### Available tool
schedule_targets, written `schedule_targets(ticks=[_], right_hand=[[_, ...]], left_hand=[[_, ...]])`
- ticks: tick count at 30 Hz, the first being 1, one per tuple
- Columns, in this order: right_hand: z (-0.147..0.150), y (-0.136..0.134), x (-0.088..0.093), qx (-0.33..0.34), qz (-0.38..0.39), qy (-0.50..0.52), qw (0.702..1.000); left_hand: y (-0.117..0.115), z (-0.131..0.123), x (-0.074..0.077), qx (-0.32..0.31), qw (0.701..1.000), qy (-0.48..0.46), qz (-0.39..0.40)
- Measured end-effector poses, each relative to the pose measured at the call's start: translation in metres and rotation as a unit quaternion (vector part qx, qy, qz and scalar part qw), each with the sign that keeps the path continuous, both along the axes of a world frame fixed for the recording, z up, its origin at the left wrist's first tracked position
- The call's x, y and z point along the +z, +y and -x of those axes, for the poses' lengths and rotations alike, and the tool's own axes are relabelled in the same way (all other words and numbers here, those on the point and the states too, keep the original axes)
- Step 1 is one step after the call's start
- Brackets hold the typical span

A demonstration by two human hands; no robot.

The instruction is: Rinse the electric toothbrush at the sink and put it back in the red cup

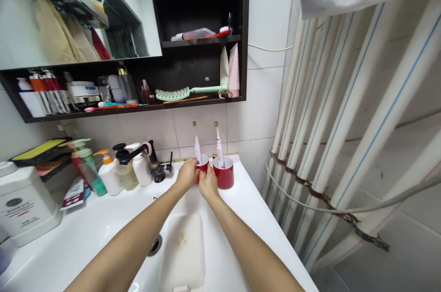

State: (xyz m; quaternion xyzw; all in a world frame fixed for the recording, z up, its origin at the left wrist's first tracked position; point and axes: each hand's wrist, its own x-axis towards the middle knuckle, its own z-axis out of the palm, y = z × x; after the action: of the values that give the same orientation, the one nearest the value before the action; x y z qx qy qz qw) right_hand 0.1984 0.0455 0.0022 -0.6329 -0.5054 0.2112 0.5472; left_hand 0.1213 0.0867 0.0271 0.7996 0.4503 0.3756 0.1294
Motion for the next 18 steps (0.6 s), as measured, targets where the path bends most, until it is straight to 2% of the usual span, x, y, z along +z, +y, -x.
schedule_targets(ticks=[3,5,7,9,11,14,18], right_hand=[[-0.001,-0.013,0.009,0.005,-0.031,0.005,1.0],[-0.001,-0.026,0.023,0.011,-0.057,0.009,0.998],[0.0,-0.042,0.043,0.023,-0.091,0.013,0.996],[0.002,-0.06,0.067,0.049,-0.133,0.023,0.99],[0.007,-0.078,0.087,0.128,-0.223,0.084,0.963],[0.015,-0.1,0.102,0.205,-0.253,0.168,0.931],[0.02,-0.115,0.098,0.2,-0.235,0.274,0.911]], left_hand=[[-0.011,0.006,0.007,0.022,0.994,-0.109,-0.011],[-0.026,0.012,0.018,0.009,0.973,-0.226,0.047],[-0.048,0.018,0.034,-0.058,0.927,-0.35,0.121],[-0.074,0.023,0.052,-0.149,0.872,-0.441,0.153],[-0.1,0.025,0.068,-0.22,0.833,-0.48,0.165],[-0.128,0.025,0.082,-0.272,0.807,-0.491,0.186],[-0.147,0.025,0.079,-0.263,0.804,-0.493,0.205]])
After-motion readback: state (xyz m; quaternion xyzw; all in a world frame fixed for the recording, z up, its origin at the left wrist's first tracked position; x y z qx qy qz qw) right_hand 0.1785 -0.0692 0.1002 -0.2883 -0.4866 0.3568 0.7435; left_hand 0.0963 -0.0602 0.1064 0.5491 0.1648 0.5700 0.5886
